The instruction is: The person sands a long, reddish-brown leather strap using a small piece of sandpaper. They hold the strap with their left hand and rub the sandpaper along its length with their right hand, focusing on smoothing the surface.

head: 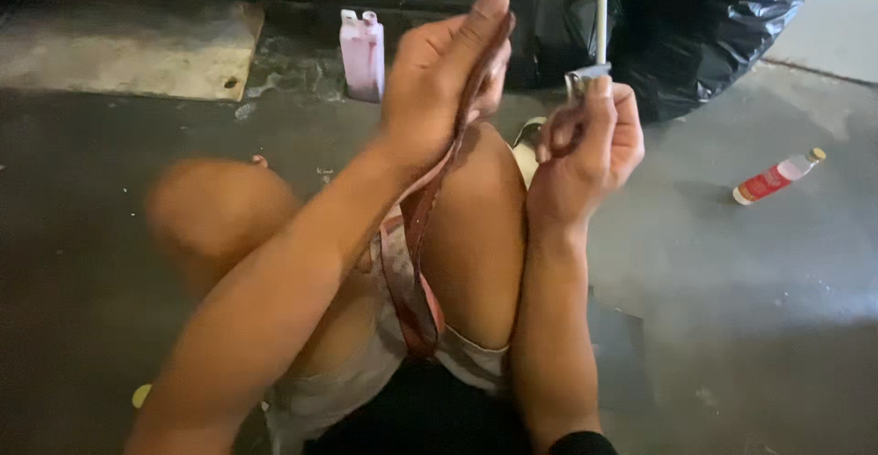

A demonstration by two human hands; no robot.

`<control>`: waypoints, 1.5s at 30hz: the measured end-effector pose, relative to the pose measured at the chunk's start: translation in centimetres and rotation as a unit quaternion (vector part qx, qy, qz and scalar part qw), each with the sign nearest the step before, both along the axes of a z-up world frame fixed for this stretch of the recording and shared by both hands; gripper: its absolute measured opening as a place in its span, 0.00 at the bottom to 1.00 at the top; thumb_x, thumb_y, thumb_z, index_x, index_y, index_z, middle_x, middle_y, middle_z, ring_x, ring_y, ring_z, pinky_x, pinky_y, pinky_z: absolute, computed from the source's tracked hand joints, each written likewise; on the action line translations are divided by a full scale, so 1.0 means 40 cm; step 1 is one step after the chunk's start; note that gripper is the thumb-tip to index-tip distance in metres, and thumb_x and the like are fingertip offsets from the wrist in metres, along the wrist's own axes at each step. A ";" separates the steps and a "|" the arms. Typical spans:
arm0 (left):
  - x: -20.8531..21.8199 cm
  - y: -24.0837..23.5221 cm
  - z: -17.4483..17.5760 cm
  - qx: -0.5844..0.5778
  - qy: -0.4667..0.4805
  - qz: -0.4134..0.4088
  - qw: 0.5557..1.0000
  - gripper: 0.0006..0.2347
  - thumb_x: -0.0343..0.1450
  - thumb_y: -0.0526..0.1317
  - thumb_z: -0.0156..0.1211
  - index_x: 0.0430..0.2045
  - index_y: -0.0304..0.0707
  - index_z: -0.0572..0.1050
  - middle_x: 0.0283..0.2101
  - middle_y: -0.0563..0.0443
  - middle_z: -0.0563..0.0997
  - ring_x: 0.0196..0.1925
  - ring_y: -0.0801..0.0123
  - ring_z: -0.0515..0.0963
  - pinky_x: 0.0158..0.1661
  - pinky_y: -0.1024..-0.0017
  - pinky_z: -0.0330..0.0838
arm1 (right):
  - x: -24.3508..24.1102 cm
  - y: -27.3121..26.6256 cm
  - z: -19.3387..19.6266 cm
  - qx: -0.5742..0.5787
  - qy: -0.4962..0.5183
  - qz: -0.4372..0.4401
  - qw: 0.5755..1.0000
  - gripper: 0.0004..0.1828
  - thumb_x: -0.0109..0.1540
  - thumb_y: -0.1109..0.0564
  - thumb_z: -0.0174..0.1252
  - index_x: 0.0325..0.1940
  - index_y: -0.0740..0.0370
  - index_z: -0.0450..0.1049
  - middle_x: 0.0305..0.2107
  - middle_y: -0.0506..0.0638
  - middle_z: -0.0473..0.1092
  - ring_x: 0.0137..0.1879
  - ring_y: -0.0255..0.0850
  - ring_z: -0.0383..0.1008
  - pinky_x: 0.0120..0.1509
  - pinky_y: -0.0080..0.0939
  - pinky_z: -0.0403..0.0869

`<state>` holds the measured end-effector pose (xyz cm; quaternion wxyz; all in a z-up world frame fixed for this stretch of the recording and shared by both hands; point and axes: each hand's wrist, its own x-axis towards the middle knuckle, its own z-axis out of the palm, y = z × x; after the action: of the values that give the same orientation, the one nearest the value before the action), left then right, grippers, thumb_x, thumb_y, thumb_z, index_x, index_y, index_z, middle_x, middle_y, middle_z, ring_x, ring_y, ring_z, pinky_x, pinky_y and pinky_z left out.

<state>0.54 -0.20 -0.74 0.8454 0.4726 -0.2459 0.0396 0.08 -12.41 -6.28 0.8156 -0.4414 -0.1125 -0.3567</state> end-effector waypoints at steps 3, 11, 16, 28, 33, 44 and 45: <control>-0.025 0.010 0.007 0.068 0.006 0.072 0.995 0.20 0.70 0.55 0.50 0.11 0.45 0.60 0.14 0.56 0.60 0.17 0.75 0.58 0.22 0.76 0.50 | -0.009 -0.002 -0.009 -0.004 0.020 0.011 1.000 0.16 0.66 0.51 0.55 0.28 0.57 0.61 0.13 0.43 0.50 0.16 0.31 0.50 0.18 0.31 0.52; -0.011 0.048 -0.034 0.274 -0.152 0.361 0.878 0.20 0.79 0.50 0.44 0.17 0.45 0.55 0.20 0.60 0.54 0.26 0.75 0.54 0.29 0.69 0.50 | -0.141 0.010 -0.082 -0.205 -0.115 0.064 0.970 0.16 0.65 0.51 0.55 0.28 0.60 0.62 0.19 0.53 0.65 0.25 0.39 0.61 0.34 0.37 0.62; 0.025 0.067 -0.042 0.381 -0.214 0.477 0.762 0.21 0.80 0.47 0.53 0.14 0.40 0.63 0.15 0.53 0.64 0.19 0.64 0.59 0.26 0.62 0.56 | -0.151 0.011 -0.103 -0.320 -0.124 0.088 0.935 0.14 0.65 0.56 0.56 0.28 0.63 0.64 0.19 0.50 0.62 0.24 0.39 0.58 0.32 0.37 0.59; 0.094 0.038 -0.106 0.578 -0.221 0.615 0.489 0.18 0.76 0.55 0.52 0.18 0.51 0.72 0.13 0.51 0.74 0.14 0.46 0.76 0.13 0.50 0.64 | -0.155 -0.017 -0.105 -0.452 -0.025 0.052 0.890 0.12 0.63 0.56 0.62 0.29 0.57 0.66 0.17 0.41 0.56 0.24 0.33 0.53 0.34 0.32 0.55; 0.089 0.029 -0.107 0.568 -0.282 0.641 0.431 0.18 0.78 0.55 0.54 0.19 0.52 0.70 0.11 0.57 0.71 0.12 0.56 0.74 0.13 0.59 0.62 | -0.150 -0.022 -0.119 -0.439 -0.023 0.050 0.897 0.11 0.62 0.56 0.63 0.30 0.58 0.68 0.17 0.43 0.57 0.23 0.31 0.53 0.32 0.31 0.54; 0.009 0.025 -0.038 0.436 -0.426 0.643 0.463 0.17 0.82 0.46 0.55 0.20 0.47 0.65 0.17 0.57 0.62 0.18 0.65 0.62 0.26 0.67 0.57 | -0.147 -0.021 -0.129 -0.433 -0.018 0.034 0.900 0.12 0.62 0.56 0.63 0.30 0.58 0.67 0.18 0.44 0.57 0.24 0.33 0.52 0.33 0.33 0.53; 0.009 0.023 -0.037 0.418 -0.439 0.642 0.470 0.18 0.81 0.45 0.55 0.19 0.46 0.64 0.16 0.58 0.60 0.17 0.67 0.59 0.25 0.69 0.54 | -0.147 -0.022 -0.129 -0.436 -0.021 0.022 0.900 0.12 0.61 0.58 0.64 0.29 0.59 0.66 0.18 0.44 0.57 0.25 0.33 0.53 0.34 0.33 0.55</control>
<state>0.89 0.71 -2.21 0.0663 0.7160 -0.1997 0.6656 -5.82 -13.27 -11.44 0.5469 -0.7423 -0.2835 -0.2637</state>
